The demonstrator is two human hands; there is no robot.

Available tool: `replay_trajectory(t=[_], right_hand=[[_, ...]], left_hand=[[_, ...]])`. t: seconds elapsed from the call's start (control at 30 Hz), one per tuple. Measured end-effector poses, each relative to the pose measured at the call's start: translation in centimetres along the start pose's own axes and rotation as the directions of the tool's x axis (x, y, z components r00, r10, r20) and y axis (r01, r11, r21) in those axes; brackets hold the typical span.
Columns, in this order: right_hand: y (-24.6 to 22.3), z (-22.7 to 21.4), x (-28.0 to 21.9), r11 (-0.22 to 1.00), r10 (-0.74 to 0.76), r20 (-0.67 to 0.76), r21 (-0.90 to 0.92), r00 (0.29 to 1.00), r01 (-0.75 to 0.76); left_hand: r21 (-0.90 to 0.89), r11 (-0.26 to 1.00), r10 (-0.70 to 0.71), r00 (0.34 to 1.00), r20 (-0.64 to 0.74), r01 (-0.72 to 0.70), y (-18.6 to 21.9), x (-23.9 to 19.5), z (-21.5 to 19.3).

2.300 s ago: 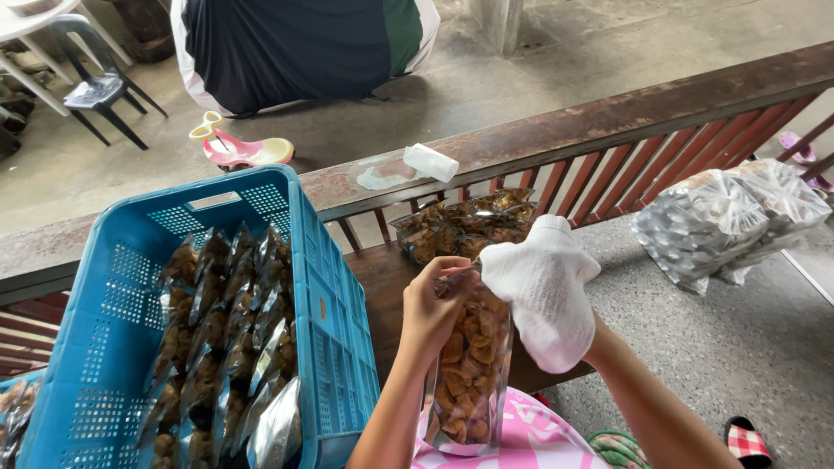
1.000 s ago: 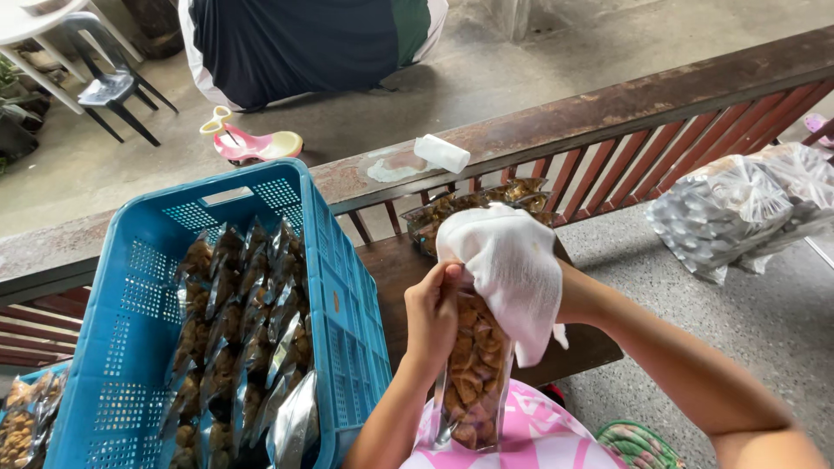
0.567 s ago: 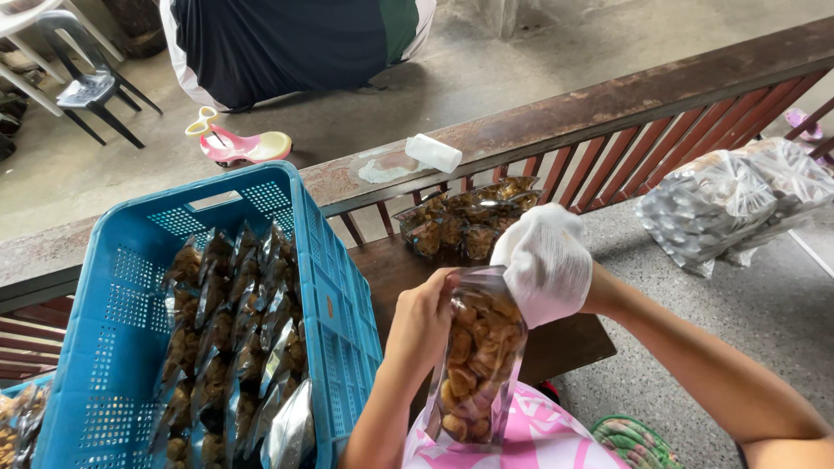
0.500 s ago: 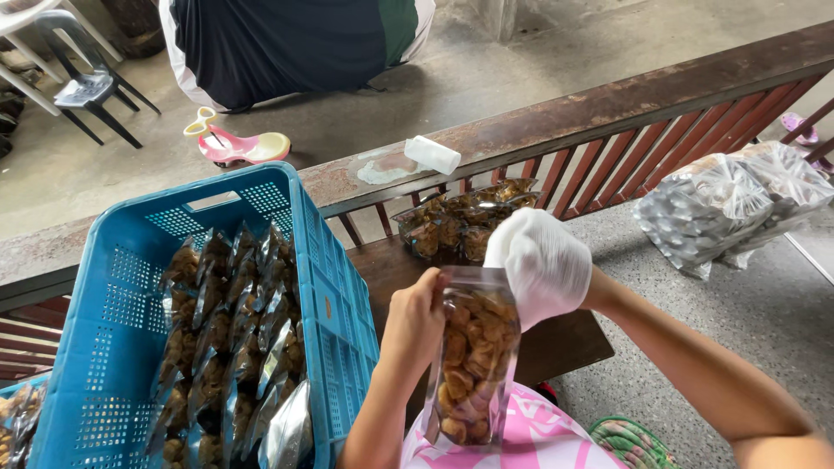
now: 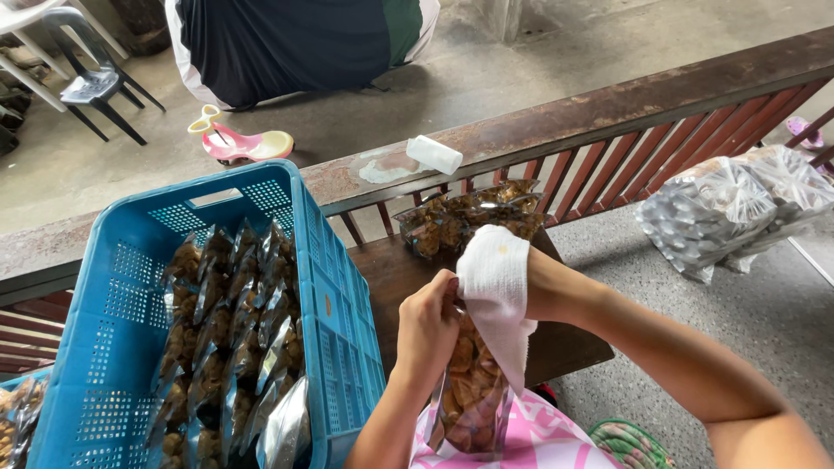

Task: The person wipes sealed plastic bags of snacks with a white cloth, one at a time, then places them on a wooden bench. The person repeatedly picks bags from a blue crate, wipes them, and sets them down in a row.

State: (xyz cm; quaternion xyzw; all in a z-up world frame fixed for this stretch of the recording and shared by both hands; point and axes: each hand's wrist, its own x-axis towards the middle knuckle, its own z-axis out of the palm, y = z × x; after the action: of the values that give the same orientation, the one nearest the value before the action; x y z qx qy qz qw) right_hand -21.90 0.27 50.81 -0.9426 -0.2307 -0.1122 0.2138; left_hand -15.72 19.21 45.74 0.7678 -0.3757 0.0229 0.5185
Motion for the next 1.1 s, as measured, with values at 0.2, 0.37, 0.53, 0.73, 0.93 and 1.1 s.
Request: replay_trajectory(t=[0.2, 0.37, 0.53, 0.73, 0.93, 1.1], right_hand=[[0.8, 0.6, -4.1, 0.982, 0.162, 0.001, 0.100, 0.987, -0.161], [2.4, 6.4, -7.2, 0.872, 0.409, -0.290, 0.403, 0.865, -0.277], [2.7, 13.1, -6.4, 0.407, 0.792, -0.345, 0.913, 0.504, -0.015], [-0.9, 12.5, -4.3, -0.391, 0.776, 0.225, 0.905, 0.589, 0.169], [-0.5, 10.3, -2.9, -0.442, 0.773, 0.243, 0.869, 0.587, 0.222], [0.7, 13.0, -3.3, 0.230, 0.834, -0.181, 0.973, 0.520, -0.030]], left_hand=[[0.000, 0.998, -0.063, 0.994, -0.084, 0.063, -1.0, -1.1, -0.8], [0.051, 0.998, -0.024, 0.981, -0.194, 0.035, -1.9, -0.8, 0.3], [0.114, 0.991, -0.040, 0.957, -0.288, 0.076, -4.0, 1.0, 3.1], [-0.038, 0.941, -0.336, 0.907, -0.255, 0.337, -7.9, 5.1, 5.6], [0.489, 0.871, 0.202, 0.876, -0.439, 0.044, -7.5, 3.4, 6.5], [-0.206, 0.937, -0.258, 0.957, 0.130, 0.281, -8.5, 0.8, 6.7]])
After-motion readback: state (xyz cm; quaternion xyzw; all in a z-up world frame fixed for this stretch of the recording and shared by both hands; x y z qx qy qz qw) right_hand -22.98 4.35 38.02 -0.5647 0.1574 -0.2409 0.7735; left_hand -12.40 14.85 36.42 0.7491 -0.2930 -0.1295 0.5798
